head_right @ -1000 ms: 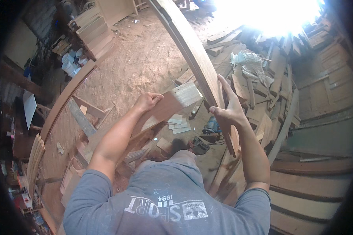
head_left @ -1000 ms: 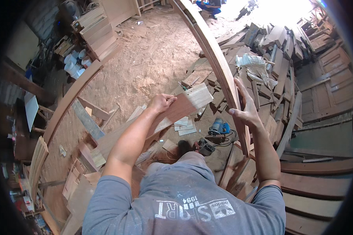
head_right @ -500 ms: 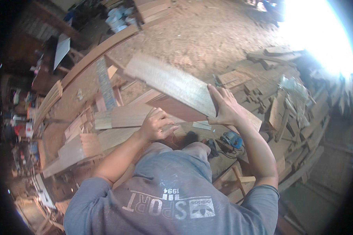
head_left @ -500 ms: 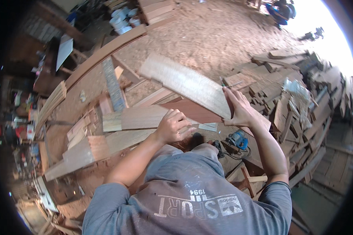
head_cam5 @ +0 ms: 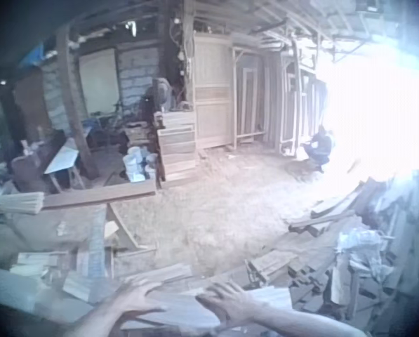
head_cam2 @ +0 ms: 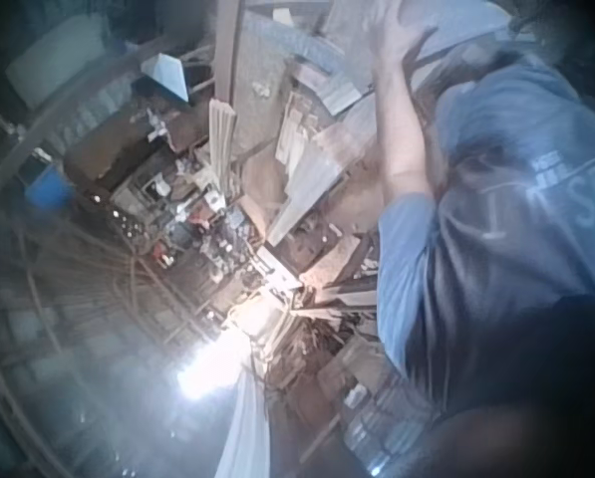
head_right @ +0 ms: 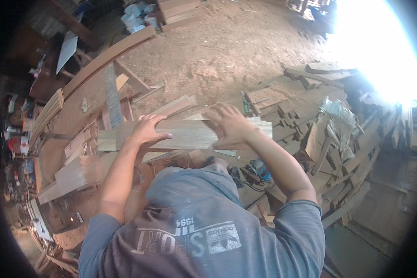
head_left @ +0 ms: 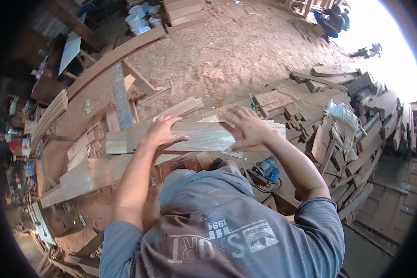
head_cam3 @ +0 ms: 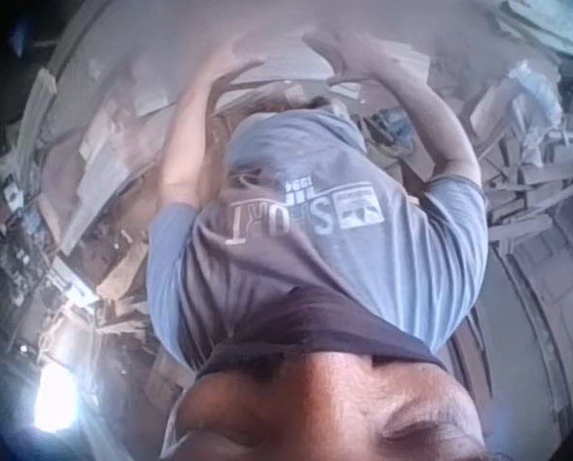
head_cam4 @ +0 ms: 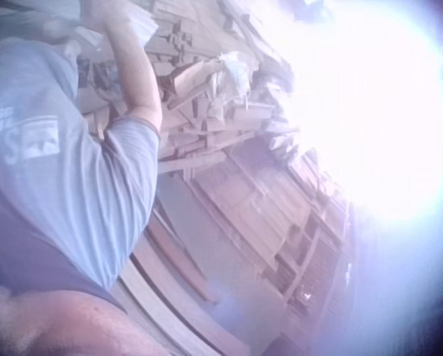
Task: The person selects wooden planks from a pile, positions them on a workbench, and uses a handheld circular saw to cut the planks. The person repeatedly handles and stacks the cut pieces.
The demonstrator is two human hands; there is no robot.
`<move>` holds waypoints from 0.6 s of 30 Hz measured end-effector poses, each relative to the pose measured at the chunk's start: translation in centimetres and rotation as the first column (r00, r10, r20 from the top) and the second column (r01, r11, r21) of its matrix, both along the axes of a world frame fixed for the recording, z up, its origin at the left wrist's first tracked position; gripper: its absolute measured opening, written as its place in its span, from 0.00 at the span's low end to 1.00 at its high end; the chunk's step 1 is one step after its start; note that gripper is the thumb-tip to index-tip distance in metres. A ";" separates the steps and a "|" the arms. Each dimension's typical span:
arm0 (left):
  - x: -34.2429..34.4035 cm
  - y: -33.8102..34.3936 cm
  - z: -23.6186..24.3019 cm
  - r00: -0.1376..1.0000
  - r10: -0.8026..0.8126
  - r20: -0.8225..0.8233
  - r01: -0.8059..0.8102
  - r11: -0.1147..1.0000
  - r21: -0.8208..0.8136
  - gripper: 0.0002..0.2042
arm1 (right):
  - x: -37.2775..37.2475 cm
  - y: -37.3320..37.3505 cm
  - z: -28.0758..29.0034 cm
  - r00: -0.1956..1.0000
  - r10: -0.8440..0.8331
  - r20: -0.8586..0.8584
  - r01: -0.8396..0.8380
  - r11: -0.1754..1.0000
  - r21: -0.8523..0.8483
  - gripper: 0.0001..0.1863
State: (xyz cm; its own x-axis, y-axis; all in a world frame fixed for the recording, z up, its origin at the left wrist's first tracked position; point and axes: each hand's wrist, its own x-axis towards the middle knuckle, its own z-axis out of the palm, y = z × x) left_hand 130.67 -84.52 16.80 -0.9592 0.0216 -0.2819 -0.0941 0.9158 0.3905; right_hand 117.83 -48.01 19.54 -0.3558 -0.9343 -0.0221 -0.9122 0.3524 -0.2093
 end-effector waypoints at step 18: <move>-2.7 -1.5 3.8 0.930 -0.170 0.327 0.178 0.984 0.006 0.47 | 2.6 11.4 -5.1 -0.183 -0.458 0.870 0.968 0.071 0.241 0.31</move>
State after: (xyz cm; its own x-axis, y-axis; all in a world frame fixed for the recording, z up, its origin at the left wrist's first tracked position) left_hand 127.97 -86.00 20.63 -0.7967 0.1690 -0.5802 -0.0511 0.9378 0.3433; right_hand 120.45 -36.59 14.47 -0.8352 0.0769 -0.5446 0.5443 0.2578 -0.7983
